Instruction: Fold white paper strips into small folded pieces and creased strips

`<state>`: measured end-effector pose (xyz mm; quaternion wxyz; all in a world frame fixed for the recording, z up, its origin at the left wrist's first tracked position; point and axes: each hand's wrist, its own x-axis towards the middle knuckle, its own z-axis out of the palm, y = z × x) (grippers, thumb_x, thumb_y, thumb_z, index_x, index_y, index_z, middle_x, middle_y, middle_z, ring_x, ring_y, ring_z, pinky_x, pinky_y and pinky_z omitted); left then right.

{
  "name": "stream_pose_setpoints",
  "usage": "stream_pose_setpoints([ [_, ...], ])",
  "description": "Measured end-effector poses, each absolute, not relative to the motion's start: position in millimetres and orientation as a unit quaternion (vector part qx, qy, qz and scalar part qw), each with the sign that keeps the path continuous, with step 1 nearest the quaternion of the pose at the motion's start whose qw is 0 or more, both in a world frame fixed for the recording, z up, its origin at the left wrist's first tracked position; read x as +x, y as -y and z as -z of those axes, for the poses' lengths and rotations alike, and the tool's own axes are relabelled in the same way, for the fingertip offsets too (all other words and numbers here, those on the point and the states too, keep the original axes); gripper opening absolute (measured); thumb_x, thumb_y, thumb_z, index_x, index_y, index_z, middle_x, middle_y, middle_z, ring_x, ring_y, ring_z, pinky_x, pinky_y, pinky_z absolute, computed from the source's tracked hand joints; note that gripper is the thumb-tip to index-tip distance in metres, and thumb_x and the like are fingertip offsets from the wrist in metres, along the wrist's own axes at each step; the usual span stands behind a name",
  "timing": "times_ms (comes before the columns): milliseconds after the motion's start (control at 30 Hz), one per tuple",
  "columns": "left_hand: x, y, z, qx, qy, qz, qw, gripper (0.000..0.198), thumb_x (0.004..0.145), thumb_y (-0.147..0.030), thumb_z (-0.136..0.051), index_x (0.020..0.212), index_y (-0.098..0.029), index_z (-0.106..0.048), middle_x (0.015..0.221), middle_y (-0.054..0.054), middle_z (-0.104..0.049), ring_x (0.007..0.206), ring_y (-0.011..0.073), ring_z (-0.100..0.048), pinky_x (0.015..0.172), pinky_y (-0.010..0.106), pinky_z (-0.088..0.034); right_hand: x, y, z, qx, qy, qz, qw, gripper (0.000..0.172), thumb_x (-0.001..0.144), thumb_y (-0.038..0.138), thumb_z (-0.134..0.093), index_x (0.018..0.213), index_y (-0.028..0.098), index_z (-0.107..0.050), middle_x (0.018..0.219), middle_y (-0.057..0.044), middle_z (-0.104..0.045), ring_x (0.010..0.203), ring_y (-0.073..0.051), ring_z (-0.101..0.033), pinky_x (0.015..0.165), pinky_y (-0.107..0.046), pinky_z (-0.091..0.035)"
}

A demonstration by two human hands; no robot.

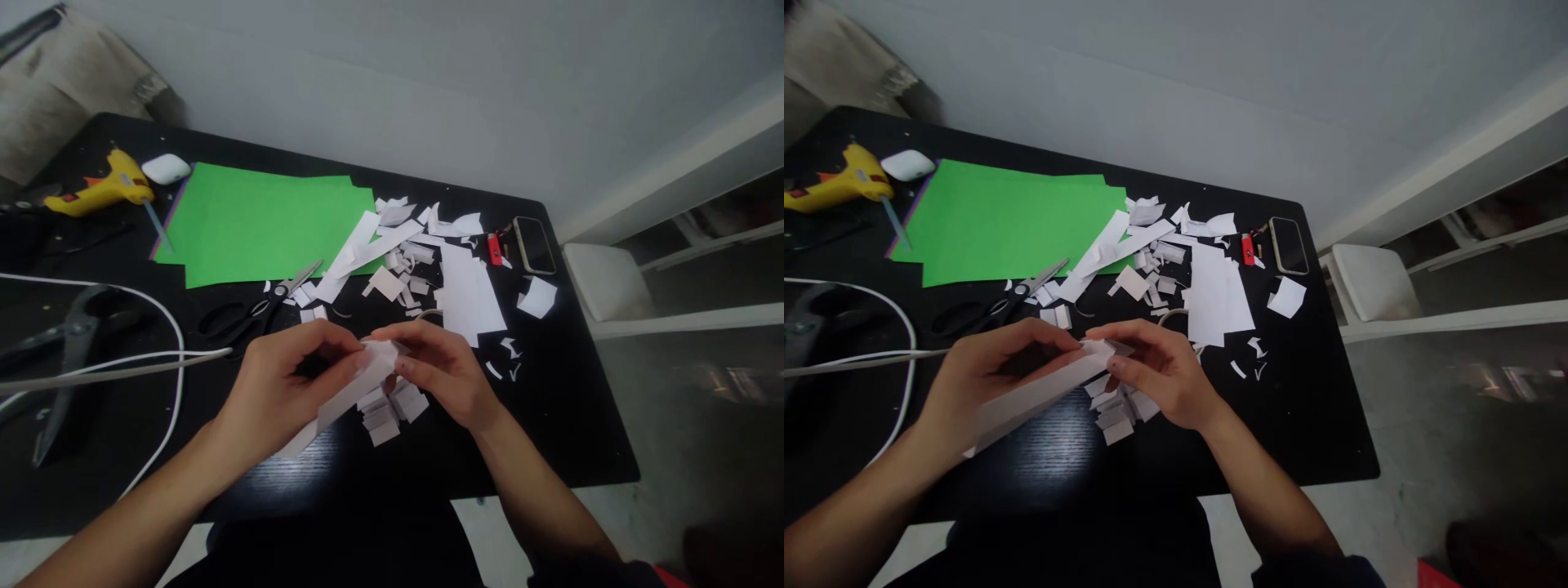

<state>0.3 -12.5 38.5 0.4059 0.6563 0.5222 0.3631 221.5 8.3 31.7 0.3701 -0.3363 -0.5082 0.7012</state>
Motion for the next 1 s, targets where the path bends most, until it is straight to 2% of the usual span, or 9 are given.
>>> stream_pose_setpoints([
  [100,-0.6,13.4,-34.0,0.680,-0.524,-0.350,0.376,0.009,0.094,-0.032,-0.069,0.097,-0.023,-0.071,0.086,0.000,-0.075,0.072,0.0138,-0.068,0.067,0.026,-0.054,221.0,-8.4,-32.3,-0.335,0.511,-0.698,0.372,0.026,0.091,0.029,-0.075,0.116,0.026,-0.077,0.098,-0.003,-0.075,0.077,-0.014,-0.068,0.068,-0.027,-0.062],
  [233,0.0,12.3,-35.0,0.696,-0.499,-0.364,0.367,0.005,0.094,-0.027,-0.067,0.094,-0.023,-0.069,0.093,0.003,-0.073,0.083,0.0164,-0.068,0.075,0.030,-0.055,220.4,-7.9,-33.1,-0.347,0.514,-0.693,0.368,0.024,0.092,0.030,-0.073,0.116,0.026,-0.078,0.092,-0.003,-0.074,0.073,-0.014,-0.067,0.067,-0.027,-0.061],
  [533,-1.6,11.1,-31.0,0.684,-0.499,-0.372,0.380,0.007,0.095,-0.029,-0.068,0.098,-0.023,-0.070,0.095,0.002,-0.075,0.083,0.0156,-0.070,0.075,0.027,-0.055,221.5,-7.1,-31.1,-0.339,0.504,-0.699,0.377,0.025,0.094,0.028,-0.072,0.119,0.027,-0.078,0.087,-0.001,-0.073,0.071,-0.012,-0.067,0.066,-0.024,-0.058],
  [700,-2.3,9.1,-32.1,0.650,-0.492,-0.369,0.446,0.021,0.088,-0.036,-0.077,0.104,-0.023,-0.075,0.094,0.002,-0.078,0.082,0.0174,-0.072,0.072,0.025,-0.057,219.0,-6.9,-32.2,-0.327,0.503,-0.700,0.387,0.023,0.097,0.027,-0.069,0.118,0.025,-0.079,0.095,-0.002,-0.074,0.072,-0.011,-0.067,0.064,-0.024,-0.058],
  [800,-2.2,8.7,-32.6,0.614,-0.500,-0.359,0.494,0.019,0.086,-0.036,-0.077,0.101,-0.023,-0.077,0.094,0.003,-0.080,0.081,0.0182,-0.074,0.072,0.026,-0.057,218.0,-6.4,-32.6,-0.330,0.510,-0.694,0.386,0.025,0.099,0.029,-0.066,0.122,0.025,-0.076,0.088,-0.002,-0.074,0.072,-0.013,-0.068,0.064,-0.026,-0.059],
  [867,-0.3,8.5,-32.9,0.582,-0.504,-0.364,0.524,0.019,0.084,-0.035,-0.079,0.097,-0.022,-0.077,0.090,0.003,-0.079,0.077,0.0179,-0.074,0.068,0.025,-0.056,217.2,-5.8,-31.8,-0.336,0.514,-0.687,0.389,0.029,0.097,0.030,-0.070,0.126,0.025,-0.073,0.086,-0.001,-0.074,0.074,-0.014,-0.069,0.067,-0.027,-0.061],
  [1000,6.4,7.1,-33.2,0.518,-0.510,-0.397,0.560,0.018,0.079,-0.032,-0.081,0.091,-0.020,-0.076,0.081,0.002,-0.077,0.071,0.0162,-0.072,0.064,0.024,-0.055,214.2,-4.1,-27.8,-0.362,0.526,-0.651,0.410,0.038,0.088,0.022,-0.079,0.125,0.026,-0.069,0.097,-0.002,-0.074,0.077,-0.014,-0.070,0.069,-0.029,-0.063],
])
